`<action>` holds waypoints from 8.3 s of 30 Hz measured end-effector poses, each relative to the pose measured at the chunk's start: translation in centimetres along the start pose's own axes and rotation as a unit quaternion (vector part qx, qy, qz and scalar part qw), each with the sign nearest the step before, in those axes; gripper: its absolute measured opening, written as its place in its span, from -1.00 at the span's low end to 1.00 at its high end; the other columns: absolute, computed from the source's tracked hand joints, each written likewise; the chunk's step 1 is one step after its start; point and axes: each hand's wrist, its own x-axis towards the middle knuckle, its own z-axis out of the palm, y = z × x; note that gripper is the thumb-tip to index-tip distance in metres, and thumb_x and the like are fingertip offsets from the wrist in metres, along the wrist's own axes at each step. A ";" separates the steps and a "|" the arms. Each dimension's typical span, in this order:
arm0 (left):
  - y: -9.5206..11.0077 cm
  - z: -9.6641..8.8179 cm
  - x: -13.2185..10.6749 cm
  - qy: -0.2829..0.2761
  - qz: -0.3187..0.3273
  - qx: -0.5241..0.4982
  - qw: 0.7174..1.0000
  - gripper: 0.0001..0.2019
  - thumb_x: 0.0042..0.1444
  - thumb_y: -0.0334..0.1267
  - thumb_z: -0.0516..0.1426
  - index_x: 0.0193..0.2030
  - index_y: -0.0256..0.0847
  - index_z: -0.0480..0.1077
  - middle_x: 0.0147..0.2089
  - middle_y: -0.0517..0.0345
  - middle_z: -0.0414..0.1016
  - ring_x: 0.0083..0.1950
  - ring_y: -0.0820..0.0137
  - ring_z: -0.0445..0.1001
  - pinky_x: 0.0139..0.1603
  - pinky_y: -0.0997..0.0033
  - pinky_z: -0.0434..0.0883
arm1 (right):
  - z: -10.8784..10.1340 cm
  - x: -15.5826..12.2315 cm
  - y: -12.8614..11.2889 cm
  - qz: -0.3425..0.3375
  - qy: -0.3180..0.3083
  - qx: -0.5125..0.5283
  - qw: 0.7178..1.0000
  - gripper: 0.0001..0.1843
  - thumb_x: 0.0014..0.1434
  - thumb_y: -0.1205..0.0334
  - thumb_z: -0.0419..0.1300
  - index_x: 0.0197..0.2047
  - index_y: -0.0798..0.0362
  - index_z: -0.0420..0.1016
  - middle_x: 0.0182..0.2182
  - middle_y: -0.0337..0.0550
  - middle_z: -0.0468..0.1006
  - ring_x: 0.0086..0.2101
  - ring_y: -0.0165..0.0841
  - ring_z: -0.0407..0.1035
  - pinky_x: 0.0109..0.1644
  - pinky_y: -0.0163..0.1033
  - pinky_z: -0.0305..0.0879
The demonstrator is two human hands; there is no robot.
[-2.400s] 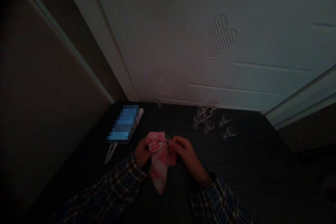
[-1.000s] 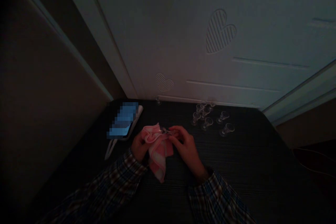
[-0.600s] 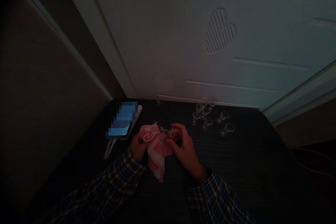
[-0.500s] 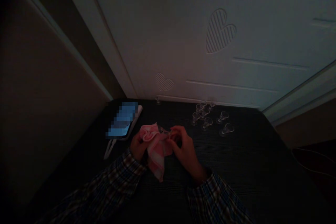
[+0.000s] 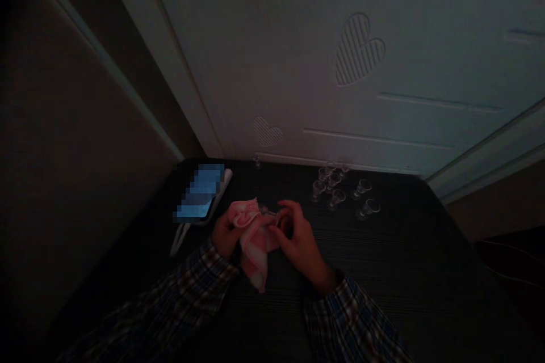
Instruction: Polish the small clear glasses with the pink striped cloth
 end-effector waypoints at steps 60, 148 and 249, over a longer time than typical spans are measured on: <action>1.1 0.2 -0.2 -0.012 -0.056 0.002 0.998 -0.69 -0.19 -0.23 0.26 -0.27 -0.35 0.49 -0.28 -0.02 0.58 -0.28 0.26 0.53 -0.30 0.37 0.48 | 0.0 0.0 0.0 0.027 -0.009 -0.041 0.999 -0.71 0.14 0.20 0.10 -0.05 0.01 0.24 -0.43 -0.28 0.38 -0.46 -0.46 0.30 -0.42 -0.39 0.20; 0.6 0.3 -0.7 -0.066 -0.087 -0.073 0.991 -0.74 -0.16 -0.20 0.28 -0.31 -0.30 0.51 -0.32 0.02 0.56 -0.32 0.31 0.49 -0.30 0.37 0.42 | 0.0 0.2 -0.2 0.224 -0.127 0.002 0.966 -0.78 0.06 0.05 0.15 -0.42 0.04 0.40 -0.48 -0.25 0.46 -0.45 -0.38 0.35 -0.41 -0.33 0.22; 1.2 0.5 -0.1 -0.055 0.002 0.041 0.998 -0.65 -0.19 -0.27 0.28 -0.20 -0.24 0.40 -0.25 0.11 0.51 -0.24 0.34 0.47 -0.22 0.40 0.40 | -0.3 0.1 0.2 0.020 -0.067 -0.083 0.994 -0.91 0.14 0.36 0.10 -0.24 0.04 0.33 -0.39 -0.27 0.41 -0.41 -0.47 0.30 -0.34 -0.38 0.18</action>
